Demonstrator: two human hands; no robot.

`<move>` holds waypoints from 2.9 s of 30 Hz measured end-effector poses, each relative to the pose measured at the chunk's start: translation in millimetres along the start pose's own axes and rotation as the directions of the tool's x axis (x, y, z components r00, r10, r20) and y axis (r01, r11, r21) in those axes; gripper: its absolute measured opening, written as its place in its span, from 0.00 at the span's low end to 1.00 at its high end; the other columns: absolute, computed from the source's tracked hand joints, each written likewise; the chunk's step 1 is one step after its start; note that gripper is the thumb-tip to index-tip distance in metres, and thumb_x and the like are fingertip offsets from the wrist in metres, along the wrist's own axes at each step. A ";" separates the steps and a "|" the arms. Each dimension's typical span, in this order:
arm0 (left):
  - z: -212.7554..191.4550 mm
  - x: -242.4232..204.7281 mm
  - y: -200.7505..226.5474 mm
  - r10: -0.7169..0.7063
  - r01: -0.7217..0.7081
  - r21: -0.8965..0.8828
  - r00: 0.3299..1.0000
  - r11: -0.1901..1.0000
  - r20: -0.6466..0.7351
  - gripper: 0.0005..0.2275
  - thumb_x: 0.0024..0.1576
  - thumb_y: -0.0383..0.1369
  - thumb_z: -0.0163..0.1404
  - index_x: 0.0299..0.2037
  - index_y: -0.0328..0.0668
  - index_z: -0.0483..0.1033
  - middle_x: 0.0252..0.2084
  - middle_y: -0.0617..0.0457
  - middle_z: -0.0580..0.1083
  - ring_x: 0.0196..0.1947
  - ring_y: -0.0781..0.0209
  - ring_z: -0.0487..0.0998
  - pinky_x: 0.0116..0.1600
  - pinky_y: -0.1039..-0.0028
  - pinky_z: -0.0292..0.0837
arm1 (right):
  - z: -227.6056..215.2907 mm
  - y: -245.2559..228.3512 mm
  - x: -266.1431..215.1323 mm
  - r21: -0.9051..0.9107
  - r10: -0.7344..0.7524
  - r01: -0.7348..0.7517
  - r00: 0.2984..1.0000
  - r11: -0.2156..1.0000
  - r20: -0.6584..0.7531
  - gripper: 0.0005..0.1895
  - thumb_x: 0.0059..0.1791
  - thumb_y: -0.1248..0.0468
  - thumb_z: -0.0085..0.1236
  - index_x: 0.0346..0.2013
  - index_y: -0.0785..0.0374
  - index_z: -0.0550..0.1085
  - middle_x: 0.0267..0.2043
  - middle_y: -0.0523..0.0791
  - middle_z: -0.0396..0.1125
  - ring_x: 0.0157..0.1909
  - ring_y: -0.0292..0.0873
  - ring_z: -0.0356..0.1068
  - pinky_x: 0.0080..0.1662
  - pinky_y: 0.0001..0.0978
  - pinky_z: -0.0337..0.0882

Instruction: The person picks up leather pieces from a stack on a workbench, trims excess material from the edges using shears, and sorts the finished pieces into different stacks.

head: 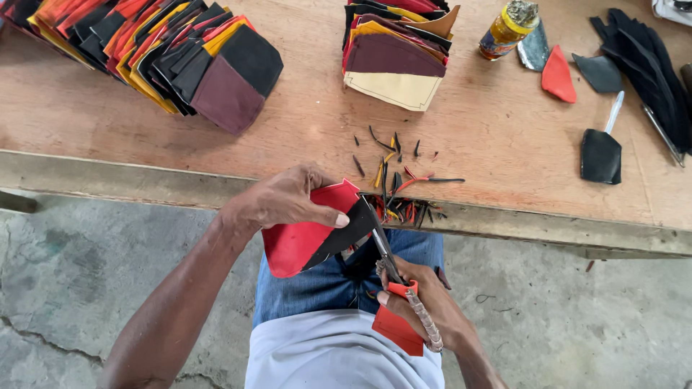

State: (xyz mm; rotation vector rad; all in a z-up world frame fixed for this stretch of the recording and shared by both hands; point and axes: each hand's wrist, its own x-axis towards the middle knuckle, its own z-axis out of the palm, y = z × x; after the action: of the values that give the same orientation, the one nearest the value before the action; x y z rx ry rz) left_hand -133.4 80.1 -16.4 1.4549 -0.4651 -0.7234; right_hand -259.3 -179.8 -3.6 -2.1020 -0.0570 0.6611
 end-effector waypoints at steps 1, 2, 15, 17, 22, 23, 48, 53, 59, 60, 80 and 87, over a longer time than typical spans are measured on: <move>-0.2 -1.2 1.4 -0.002 0.002 0.020 1.000 1.000 -0.005 0.14 0.48 0.27 0.64 0.45 0.32 0.84 0.37 0.56 0.82 0.36 0.74 0.77 0.44 0.80 0.75 | 0.7 -1.8 0.0 -0.003 0.001 -0.001 1.000 1.000 -0.004 0.12 0.43 0.64 0.60 0.31 0.63 0.66 0.25 0.43 0.57 0.31 0.38 0.55 0.36 0.35 0.63; -0.3 -2.4 2.6 -0.005 0.005 0.041 1.000 0.999 -0.009 0.14 0.48 0.27 0.64 0.45 0.32 0.84 0.37 0.57 0.82 0.35 0.74 0.76 0.44 0.80 0.75 | 1.3 -2.7 0.0 -0.006 0.002 -0.002 1.000 1.000 -0.008 0.12 0.43 0.64 0.60 0.31 0.63 0.65 0.25 0.43 0.56 0.31 0.39 0.55 0.36 0.35 0.63; -2.1 -3.6 5.3 -0.021 0.021 0.036 1.000 0.999 0.013 0.15 0.48 0.30 0.65 0.44 0.31 0.83 0.35 0.56 0.81 0.35 0.74 0.75 0.41 0.79 0.73 | 4.3 7.8 5.1 0.034 -0.079 0.080 0.996 0.996 -0.043 0.12 0.43 0.64 0.61 0.28 0.63 0.65 0.24 0.42 0.55 0.30 0.37 0.55 0.34 0.35 0.62; -2.6 -3.9 5.3 -0.020 0.020 0.012 1.000 1.000 0.018 0.15 0.47 0.30 0.65 0.45 0.33 0.83 0.36 0.58 0.81 0.36 0.75 0.77 0.43 0.80 0.75 | 6.2 12.2 6.8 0.016 -0.053 0.054 0.996 0.998 -0.068 0.12 0.44 0.63 0.61 0.26 0.63 0.65 0.22 0.42 0.54 0.28 0.38 0.54 0.33 0.36 0.60; -4.1 -4.1 6.5 0.005 -0.006 0.025 0.998 1.000 0.058 0.15 0.49 0.30 0.65 0.45 0.32 0.83 0.37 0.58 0.81 0.36 0.75 0.76 0.44 0.80 0.74 | 10.1 30.6 11.6 0.042 -0.090 0.094 0.993 0.995 -0.076 0.11 0.43 0.65 0.61 0.25 0.63 0.66 0.21 0.41 0.56 0.27 0.36 0.55 0.31 0.35 0.60; -4.3 -4.3 6.8 0.012 -0.013 0.010 0.997 1.000 0.070 0.15 0.49 0.30 0.65 0.45 0.32 0.83 0.37 0.58 0.81 0.36 0.75 0.76 0.44 0.80 0.74 | 10.8 34.4 13.1 0.044 -0.116 0.119 0.991 0.992 -0.071 0.10 0.43 0.65 0.61 0.25 0.63 0.67 0.20 0.41 0.57 0.26 0.36 0.55 0.31 0.35 0.61; 4.6 5.7 5.0 -0.140 0.109 0.288 0.986 0.951 0.087 0.16 0.53 0.44 0.61 0.41 0.38 0.85 0.27 0.60 0.76 0.28 0.73 0.72 0.34 0.76 0.71 | 20.2 42.8 19.6 -0.014 -0.177 0.178 0.966 0.984 -0.188 0.16 0.46 0.65 0.61 0.20 0.65 0.64 0.16 0.41 0.54 0.21 0.36 0.50 0.26 0.35 0.55; 8.7 7.1 7.3 -0.122 0.075 0.326 0.985 0.942 0.124 0.18 0.51 0.46 0.60 0.42 0.42 0.84 0.28 0.63 0.79 0.29 0.75 0.75 0.35 0.78 0.74 | 16.7 40.8 20.6 -0.007 -0.203 0.205 0.963 0.979 -0.176 0.16 0.46 0.64 0.64 0.22 0.65 0.64 0.18 0.40 0.53 0.24 0.34 0.51 0.28 0.34 0.57; 16.3 10.3 8.3 -0.132 0.068 0.328 0.975 0.942 0.179 0.18 0.51 0.46 0.62 0.39 0.37 0.85 0.27 0.59 0.77 0.28 0.71 0.73 0.33 0.74 0.72 | 20.8 53.9 20.8 0.083 -0.252 0.268 0.952 0.960 -0.172 0.12 0.47 0.64 0.60 0.24 0.65 0.66 0.20 0.39 0.56 0.25 0.34 0.52 0.28 0.33 0.58; 16.3 10.4 9.7 -0.139 0.065 0.387 0.976 0.920 0.165 0.18 0.51 0.46 0.62 0.40 0.38 0.85 0.26 0.58 0.77 0.27 0.70 0.73 0.33 0.74 0.72 | 23.6 58.5 22.4 0.047 -0.198 0.213 0.955 0.976 -0.220 0.13 0.47 0.64 0.61 0.23 0.65 0.67 0.18 0.40 0.56 0.24 0.34 0.53 0.28 0.33 0.59; 47.2 18.4 -17.7 0.173 -0.482 -0.507 0.824 0.715 -0.539 0.16 0.52 0.19 0.58 0.51 0.35 0.74 0.46 0.50 0.80 0.46 0.62 0.83 0.51 0.68 0.82 | 19.0 44.1 29.5 0.195 -0.152 0.198 0.962 0.961 -0.228 0.11 0.48 0.59 0.59 0.31 0.63 0.69 0.27 0.42 0.61 0.34 0.36 0.60 0.38 0.32 0.65; 61.9 23.4 -17.1 0.263 -0.436 -0.150 0.745 0.887 -0.613 0.11 0.54 0.17 0.59 0.46 0.31 0.76 0.42 0.50 0.81 0.40 0.64 0.83 0.48 0.71 0.83 | 16.2 22.9 34.0 0.166 -0.148 0.192 0.958 0.967 -0.246 0.12 0.48 0.58 0.60 0.31 0.64 0.69 0.23 0.43 0.61 0.29 0.37 0.58 0.33 0.34 0.64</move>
State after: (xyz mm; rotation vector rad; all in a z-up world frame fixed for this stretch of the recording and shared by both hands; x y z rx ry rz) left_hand -161.9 19.7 -31.2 1.1831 -0.1386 -0.0098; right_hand -242.6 -171.6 -43.6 -1.9512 -0.0430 0.3017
